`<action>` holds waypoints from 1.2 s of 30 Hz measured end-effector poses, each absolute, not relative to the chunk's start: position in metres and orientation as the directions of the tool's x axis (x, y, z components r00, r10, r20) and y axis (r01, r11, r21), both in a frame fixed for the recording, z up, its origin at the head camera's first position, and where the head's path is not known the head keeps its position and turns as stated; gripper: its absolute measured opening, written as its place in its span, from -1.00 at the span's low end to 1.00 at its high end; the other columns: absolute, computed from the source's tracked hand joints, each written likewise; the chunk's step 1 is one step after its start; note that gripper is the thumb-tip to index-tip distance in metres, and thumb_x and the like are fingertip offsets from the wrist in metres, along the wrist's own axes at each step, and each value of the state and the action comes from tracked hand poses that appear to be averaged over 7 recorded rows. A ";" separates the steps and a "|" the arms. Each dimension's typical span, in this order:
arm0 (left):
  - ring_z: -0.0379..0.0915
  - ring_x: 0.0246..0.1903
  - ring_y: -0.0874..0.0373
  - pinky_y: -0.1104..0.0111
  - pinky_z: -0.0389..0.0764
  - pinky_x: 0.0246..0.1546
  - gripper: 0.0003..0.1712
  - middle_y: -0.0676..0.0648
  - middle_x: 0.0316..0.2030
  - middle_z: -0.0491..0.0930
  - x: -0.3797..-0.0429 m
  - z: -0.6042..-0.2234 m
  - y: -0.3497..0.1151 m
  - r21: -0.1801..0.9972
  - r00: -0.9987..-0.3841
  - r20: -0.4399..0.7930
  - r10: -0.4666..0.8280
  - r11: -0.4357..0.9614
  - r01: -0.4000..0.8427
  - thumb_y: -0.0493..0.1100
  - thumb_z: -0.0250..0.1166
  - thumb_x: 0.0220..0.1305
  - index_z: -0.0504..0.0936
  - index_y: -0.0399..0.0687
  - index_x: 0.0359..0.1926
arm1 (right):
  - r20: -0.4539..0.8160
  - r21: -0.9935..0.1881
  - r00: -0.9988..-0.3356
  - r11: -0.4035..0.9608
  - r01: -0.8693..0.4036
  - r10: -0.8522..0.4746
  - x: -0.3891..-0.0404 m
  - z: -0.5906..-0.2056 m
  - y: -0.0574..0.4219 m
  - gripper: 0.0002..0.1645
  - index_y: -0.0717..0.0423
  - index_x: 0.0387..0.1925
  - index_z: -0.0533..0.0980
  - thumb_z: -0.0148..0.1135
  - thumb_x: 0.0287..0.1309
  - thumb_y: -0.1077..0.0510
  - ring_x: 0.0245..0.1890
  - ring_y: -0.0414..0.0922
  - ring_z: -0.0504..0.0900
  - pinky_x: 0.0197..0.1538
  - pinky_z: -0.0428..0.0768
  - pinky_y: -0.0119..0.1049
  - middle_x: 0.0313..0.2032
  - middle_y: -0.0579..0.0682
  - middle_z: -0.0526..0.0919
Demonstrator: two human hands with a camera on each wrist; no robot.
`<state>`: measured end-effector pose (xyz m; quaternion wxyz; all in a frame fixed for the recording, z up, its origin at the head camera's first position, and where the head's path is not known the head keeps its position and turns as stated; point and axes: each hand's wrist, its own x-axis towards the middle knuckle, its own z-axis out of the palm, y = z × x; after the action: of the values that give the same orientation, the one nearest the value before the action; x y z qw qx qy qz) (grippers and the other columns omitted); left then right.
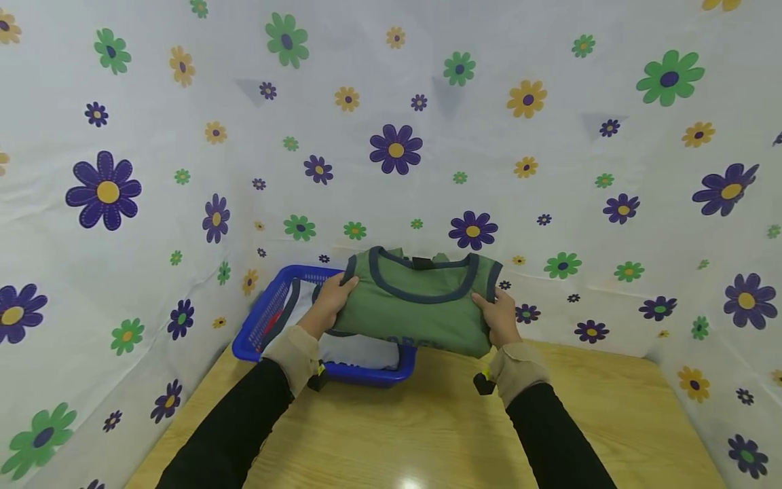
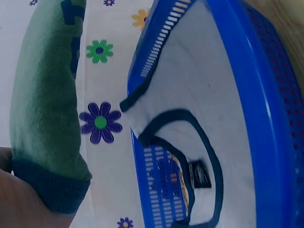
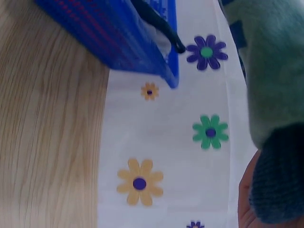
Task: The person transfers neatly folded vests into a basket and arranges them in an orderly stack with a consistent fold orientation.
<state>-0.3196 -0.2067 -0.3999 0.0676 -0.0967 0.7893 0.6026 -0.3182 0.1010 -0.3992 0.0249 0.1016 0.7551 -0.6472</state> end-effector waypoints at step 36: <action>-0.40 0.45 -0.23 -0.03 -0.15 0.43 -0.23 -0.31 0.46 -0.34 -0.298 -0.427 -0.328 0.897 -0.966 -0.203 -0.159 0.365 -0.248 0.02 -0.14 0.48 -0.27 -0.25 0.46 | -0.101 -0.977 -0.994 0.186 0.105 0.030 -0.336 -0.430 -0.018 -0.55 0.28 0.13 0.43 0.17 0.23 0.21 0.03 0.18 0.54 0.11 0.52 -0.01 0.06 0.30 0.52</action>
<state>-0.2976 -0.3284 -0.4271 0.0407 -0.1232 0.8253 0.5497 -0.3357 -0.0177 -0.4299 0.0295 0.0439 0.7695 -0.6364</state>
